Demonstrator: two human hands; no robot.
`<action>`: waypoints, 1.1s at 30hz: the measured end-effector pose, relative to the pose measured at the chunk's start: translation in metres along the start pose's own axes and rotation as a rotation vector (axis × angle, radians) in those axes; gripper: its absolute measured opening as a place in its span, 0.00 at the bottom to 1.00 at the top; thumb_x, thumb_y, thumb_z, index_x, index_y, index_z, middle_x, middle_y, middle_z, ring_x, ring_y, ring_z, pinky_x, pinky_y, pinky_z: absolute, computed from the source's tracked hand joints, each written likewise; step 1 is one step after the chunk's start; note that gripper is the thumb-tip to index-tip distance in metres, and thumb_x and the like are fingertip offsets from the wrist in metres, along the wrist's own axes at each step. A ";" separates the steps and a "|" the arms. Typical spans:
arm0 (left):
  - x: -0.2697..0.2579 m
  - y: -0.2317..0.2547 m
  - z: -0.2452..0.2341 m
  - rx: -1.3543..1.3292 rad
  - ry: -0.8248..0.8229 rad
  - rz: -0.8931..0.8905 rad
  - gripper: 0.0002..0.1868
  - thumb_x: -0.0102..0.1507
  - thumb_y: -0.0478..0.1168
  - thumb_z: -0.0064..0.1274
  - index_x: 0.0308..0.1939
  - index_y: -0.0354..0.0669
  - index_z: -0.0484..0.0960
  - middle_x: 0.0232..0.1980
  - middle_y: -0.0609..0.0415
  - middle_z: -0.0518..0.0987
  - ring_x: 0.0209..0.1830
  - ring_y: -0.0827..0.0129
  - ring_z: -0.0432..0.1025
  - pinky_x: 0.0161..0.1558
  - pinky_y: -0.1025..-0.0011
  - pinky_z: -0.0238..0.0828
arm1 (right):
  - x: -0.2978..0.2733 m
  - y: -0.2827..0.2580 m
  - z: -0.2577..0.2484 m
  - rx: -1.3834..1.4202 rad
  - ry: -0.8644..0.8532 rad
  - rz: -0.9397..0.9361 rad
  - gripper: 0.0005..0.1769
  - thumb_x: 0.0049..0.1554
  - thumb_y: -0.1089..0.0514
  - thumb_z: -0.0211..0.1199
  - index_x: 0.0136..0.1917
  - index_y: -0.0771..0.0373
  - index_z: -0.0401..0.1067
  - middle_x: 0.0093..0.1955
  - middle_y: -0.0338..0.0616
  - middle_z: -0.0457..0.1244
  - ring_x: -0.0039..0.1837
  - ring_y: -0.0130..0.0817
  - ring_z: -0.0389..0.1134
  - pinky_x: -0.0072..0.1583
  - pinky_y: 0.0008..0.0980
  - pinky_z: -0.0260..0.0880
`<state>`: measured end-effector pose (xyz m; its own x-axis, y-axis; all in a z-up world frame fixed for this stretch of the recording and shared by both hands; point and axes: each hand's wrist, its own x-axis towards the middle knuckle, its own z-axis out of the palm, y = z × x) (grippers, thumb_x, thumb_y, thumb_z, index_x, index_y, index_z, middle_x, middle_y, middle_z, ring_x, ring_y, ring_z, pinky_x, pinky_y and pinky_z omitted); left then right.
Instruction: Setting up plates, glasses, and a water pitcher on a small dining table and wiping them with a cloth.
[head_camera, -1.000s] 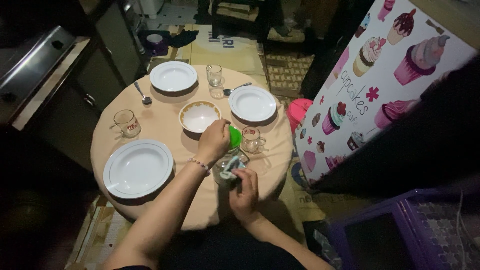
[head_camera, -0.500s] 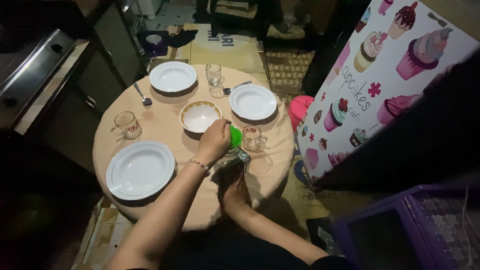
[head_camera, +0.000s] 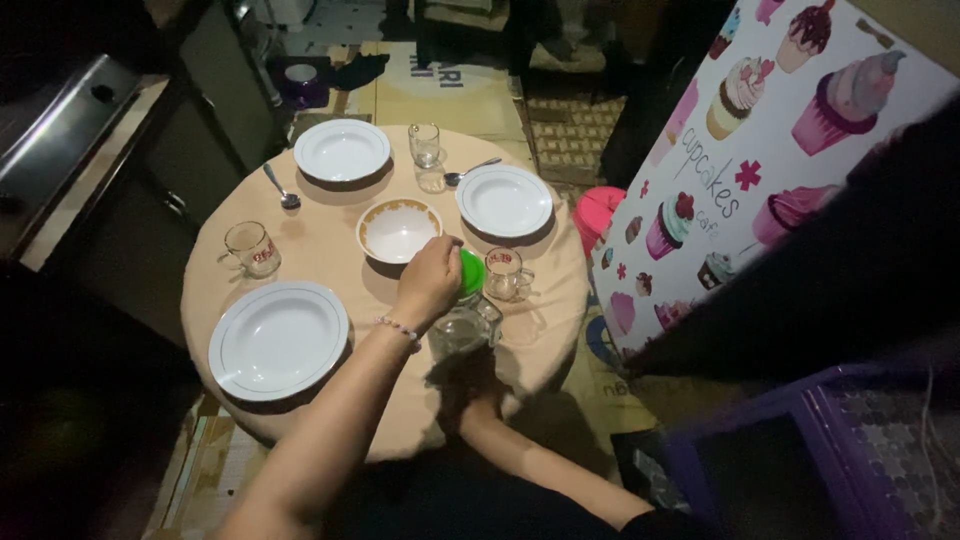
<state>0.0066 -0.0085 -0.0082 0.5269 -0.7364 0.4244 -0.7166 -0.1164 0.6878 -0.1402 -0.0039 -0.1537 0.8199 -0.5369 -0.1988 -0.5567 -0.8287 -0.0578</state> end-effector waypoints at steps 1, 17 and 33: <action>-0.001 0.003 -0.002 0.002 -0.026 -0.027 0.17 0.69 0.43 0.39 0.50 0.37 0.79 0.49 0.39 0.79 0.51 0.44 0.74 0.52 0.53 0.69 | 0.008 0.005 0.026 0.107 0.051 -0.003 0.25 0.60 0.49 0.51 0.66 0.63 0.66 0.70 0.59 0.58 0.69 0.53 0.59 0.68 0.46 0.60; -0.002 0.000 0.003 -0.012 -0.007 0.008 0.16 0.68 0.42 0.39 0.51 0.38 0.79 0.49 0.39 0.79 0.51 0.44 0.73 0.52 0.52 0.69 | 0.066 0.089 0.078 1.520 0.325 -0.488 0.58 0.36 0.59 0.80 0.76 0.59 0.56 0.72 0.45 0.60 0.73 0.41 0.60 0.72 0.40 0.61; -0.004 0.007 0.000 -0.003 -0.011 -0.017 0.17 0.67 0.43 0.40 0.49 0.37 0.81 0.49 0.40 0.80 0.51 0.45 0.74 0.53 0.52 0.69 | 0.102 0.124 0.100 1.679 -0.015 -0.665 0.47 0.52 0.61 0.73 0.80 0.64 0.55 0.77 0.46 0.58 0.75 0.40 0.61 0.73 0.41 0.66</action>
<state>-0.0010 -0.0065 -0.0051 0.5340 -0.7416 0.4061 -0.7060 -0.1269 0.6967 -0.1387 -0.1461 -0.2787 0.9429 -0.2079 0.2603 0.2935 0.1491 -0.9442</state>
